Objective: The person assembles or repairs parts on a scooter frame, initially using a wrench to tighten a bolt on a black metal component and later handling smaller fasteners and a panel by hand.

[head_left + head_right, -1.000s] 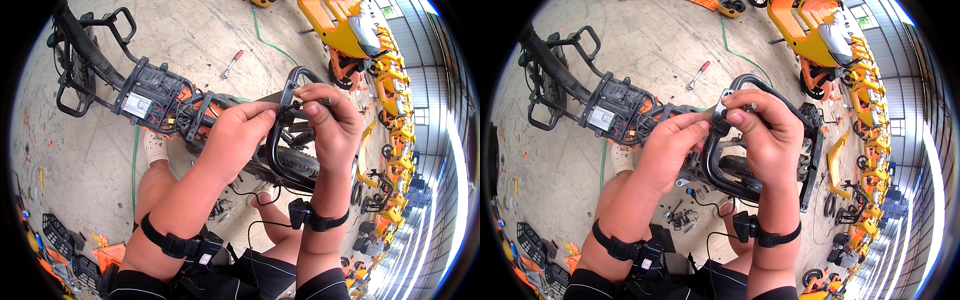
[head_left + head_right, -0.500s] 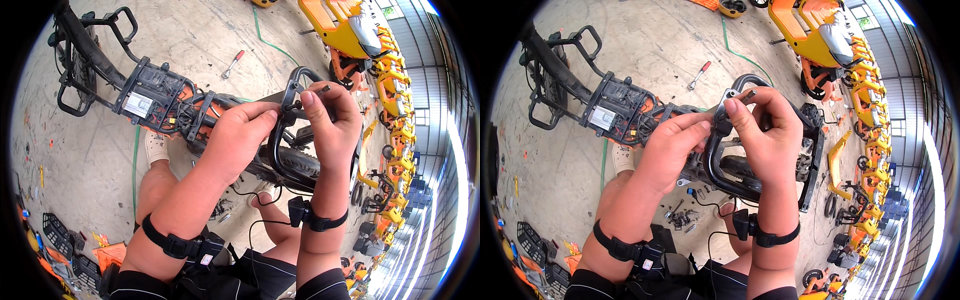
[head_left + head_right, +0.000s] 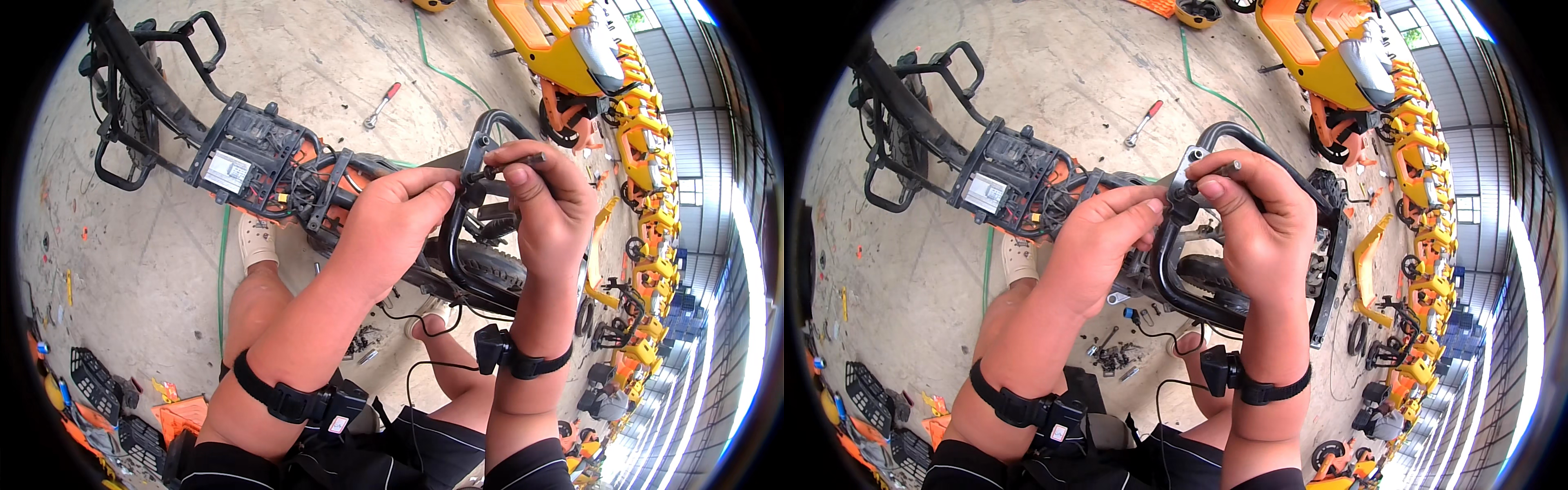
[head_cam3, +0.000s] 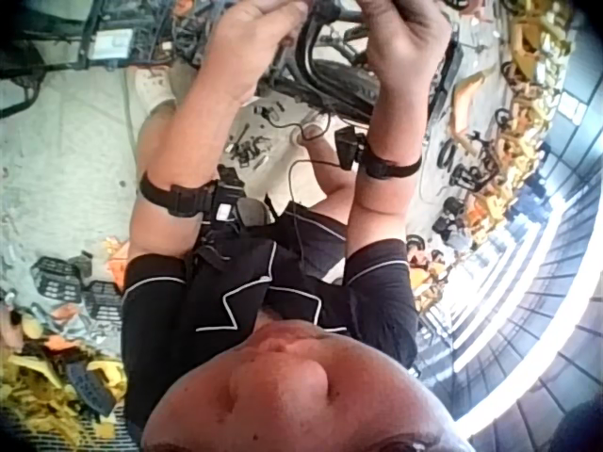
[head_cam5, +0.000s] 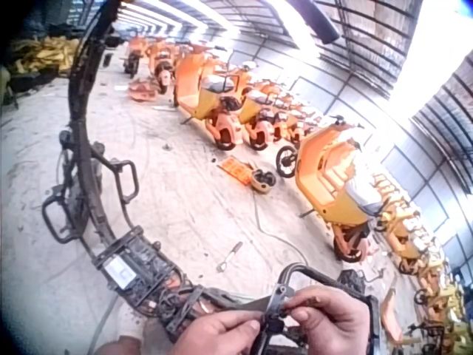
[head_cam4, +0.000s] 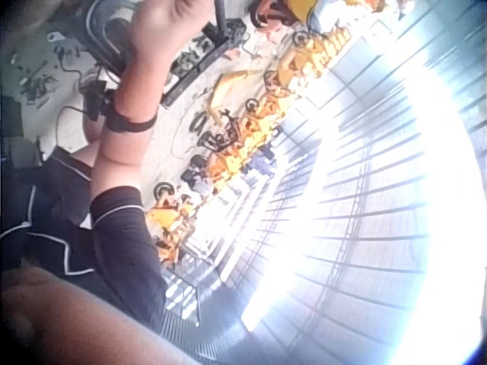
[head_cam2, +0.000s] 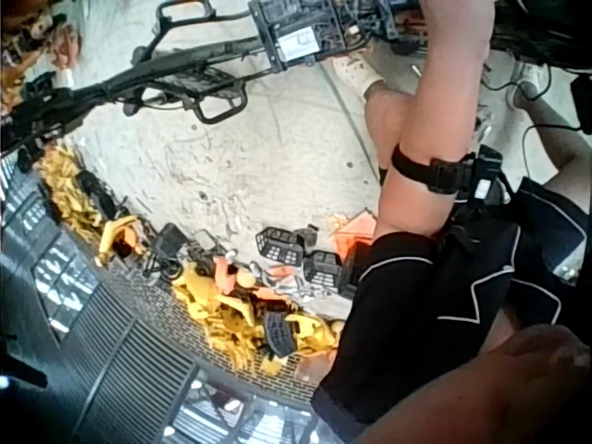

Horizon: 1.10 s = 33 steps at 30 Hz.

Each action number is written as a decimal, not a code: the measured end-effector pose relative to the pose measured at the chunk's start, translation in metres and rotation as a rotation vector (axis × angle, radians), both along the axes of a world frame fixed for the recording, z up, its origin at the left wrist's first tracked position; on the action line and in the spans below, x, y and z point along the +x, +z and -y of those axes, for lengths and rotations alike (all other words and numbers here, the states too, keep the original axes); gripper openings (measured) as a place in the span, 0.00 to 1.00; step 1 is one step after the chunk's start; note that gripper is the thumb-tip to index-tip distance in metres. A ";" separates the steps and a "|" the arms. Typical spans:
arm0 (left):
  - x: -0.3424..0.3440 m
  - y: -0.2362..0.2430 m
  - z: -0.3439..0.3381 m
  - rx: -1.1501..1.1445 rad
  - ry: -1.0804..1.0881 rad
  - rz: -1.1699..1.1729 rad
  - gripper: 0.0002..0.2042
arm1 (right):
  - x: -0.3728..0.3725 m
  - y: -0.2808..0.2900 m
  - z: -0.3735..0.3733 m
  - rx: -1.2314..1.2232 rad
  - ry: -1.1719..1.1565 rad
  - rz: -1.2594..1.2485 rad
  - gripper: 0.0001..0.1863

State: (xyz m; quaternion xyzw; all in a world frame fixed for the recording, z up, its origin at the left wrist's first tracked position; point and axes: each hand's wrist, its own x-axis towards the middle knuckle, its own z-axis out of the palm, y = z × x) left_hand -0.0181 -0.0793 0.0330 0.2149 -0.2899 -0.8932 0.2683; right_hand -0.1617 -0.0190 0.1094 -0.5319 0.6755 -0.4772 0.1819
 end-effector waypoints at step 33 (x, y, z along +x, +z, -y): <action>-0.002 -0.003 -0.001 0.014 0.011 -0.040 0.14 | 0.006 0.002 0.001 0.034 -0.017 0.149 0.08</action>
